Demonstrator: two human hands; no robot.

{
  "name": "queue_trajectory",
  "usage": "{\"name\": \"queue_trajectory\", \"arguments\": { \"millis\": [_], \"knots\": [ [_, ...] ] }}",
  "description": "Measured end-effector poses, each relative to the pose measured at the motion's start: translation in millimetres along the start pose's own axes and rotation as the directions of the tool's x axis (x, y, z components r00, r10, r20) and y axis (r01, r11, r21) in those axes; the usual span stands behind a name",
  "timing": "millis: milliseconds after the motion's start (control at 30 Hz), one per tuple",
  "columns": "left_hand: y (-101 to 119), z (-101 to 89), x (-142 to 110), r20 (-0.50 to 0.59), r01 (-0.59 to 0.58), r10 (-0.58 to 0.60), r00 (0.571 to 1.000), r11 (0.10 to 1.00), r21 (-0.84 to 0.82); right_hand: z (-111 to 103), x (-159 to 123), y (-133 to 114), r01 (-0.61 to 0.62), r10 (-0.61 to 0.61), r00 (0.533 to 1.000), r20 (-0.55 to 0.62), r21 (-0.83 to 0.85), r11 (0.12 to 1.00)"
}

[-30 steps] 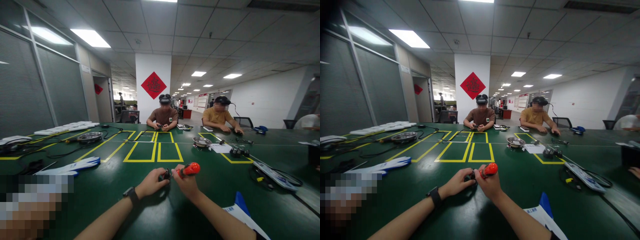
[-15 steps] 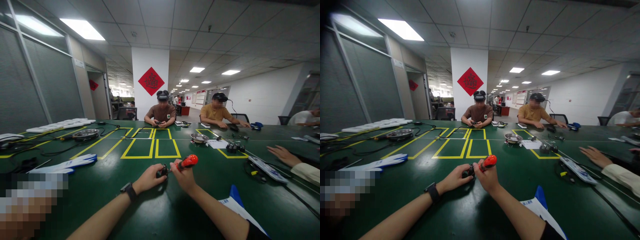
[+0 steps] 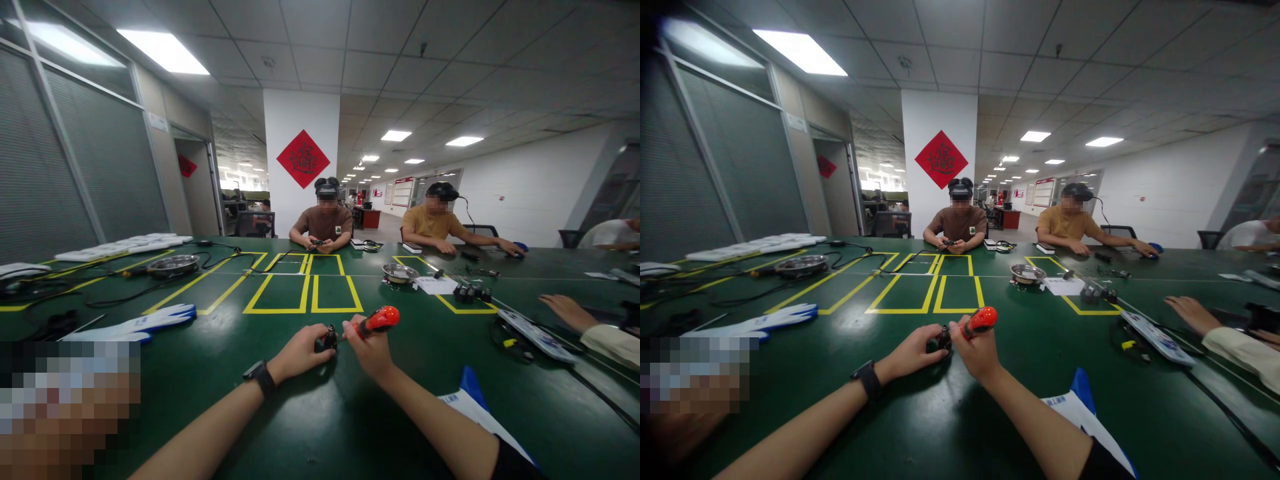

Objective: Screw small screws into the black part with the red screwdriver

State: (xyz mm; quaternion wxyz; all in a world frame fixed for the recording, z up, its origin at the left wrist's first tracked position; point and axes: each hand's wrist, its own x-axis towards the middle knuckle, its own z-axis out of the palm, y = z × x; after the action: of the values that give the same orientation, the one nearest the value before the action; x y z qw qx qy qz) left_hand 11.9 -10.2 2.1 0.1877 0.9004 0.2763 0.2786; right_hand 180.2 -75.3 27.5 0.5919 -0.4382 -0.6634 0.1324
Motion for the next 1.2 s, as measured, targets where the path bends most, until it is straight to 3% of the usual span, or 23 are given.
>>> {"name": "queue_trajectory", "arguments": {
  "millis": [533,700,900,1067,1200],
  "knots": [
    [3,-2.9,0,0.006,0.012,-0.012,1.000,1.000,-0.019,0,-1,6,0.012,-0.012,1.000,-0.003,-0.013,1.000],
    [4,-3.2,0,0.003,0.021,-0.020,1.000,0.999,-0.026,-2,-1,4,0.022,-0.024,1.000,0.019,0.112,0.994],
    [2,-1.3,1,-0.002,0.017,-0.017,1.000,0.998,-0.057,-1,4,-6,0.069,-0.062,0.997,-0.034,0.240,0.968],
    [3,-0.7,1,-0.009,0.034,-0.035,0.999,0.997,-0.072,7,11,-7,-0.089,0.051,0.995,0.085,0.537,0.839],
    [4,-1.3,1,-0.013,0.037,-0.038,0.999,0.997,-0.074,7,10,-1,-0.117,0.075,0.993,0.094,0.606,0.787]
  ]
}}
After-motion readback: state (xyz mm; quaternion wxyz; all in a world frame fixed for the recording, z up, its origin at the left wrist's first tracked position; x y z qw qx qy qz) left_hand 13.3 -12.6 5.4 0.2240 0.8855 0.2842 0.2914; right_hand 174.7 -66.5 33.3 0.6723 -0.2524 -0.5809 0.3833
